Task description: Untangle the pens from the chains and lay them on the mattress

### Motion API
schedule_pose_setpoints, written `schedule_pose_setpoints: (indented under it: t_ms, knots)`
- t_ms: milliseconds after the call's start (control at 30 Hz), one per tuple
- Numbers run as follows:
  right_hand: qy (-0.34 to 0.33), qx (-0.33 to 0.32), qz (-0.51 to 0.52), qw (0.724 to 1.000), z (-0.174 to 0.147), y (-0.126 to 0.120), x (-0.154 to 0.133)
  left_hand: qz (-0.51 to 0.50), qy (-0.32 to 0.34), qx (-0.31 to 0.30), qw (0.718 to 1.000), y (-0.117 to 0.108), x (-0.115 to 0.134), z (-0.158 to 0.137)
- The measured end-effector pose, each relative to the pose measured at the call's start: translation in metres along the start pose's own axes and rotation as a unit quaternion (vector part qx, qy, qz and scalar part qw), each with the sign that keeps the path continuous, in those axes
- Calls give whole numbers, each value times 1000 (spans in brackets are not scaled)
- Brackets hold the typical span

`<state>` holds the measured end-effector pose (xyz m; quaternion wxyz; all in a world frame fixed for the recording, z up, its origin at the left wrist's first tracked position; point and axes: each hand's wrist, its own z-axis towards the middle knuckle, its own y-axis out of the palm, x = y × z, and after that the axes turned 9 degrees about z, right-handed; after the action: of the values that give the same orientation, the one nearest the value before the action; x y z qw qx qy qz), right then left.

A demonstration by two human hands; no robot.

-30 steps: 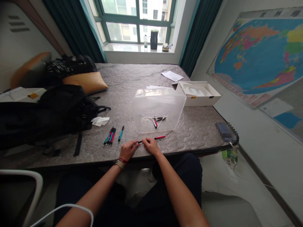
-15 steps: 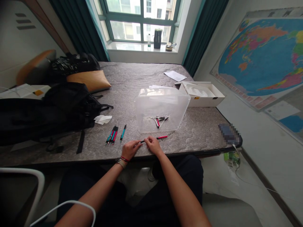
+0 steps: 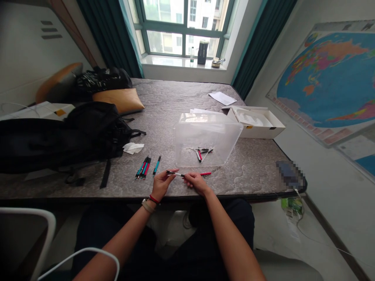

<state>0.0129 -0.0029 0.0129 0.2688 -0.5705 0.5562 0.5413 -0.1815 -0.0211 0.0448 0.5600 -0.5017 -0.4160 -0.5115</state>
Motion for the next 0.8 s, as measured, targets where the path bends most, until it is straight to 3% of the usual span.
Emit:
schedule_pose_setpoints:
  t_ms: [133,233,433,500,600,667,800]
  knots:
    - [3,-55,8,998,-6,1,0,-45,16,-30,998,10,24,-3]
    - [-6,-66,-31,997,-6,7,4,-69,13,-12,997,10,29,1]
    - [-46,21,-206,977,19,-3,-14,-60,-101,-11,993,-11,-13,11]
    - [-89,92,-313,941,40,-18,-35,-50,-137,-30,989,-18,-32,11]
    - [-85,179,-542,817,77,-42,-70,-72,-151,-54,984,-24,-50,11]
    - [-67,186,-589,784,101,-54,-88,-83,-150,-54,984,-26,-54,11]
    - [-42,154,-640,752,132,-61,-98,-74,-135,-53,987,-28,-55,9]
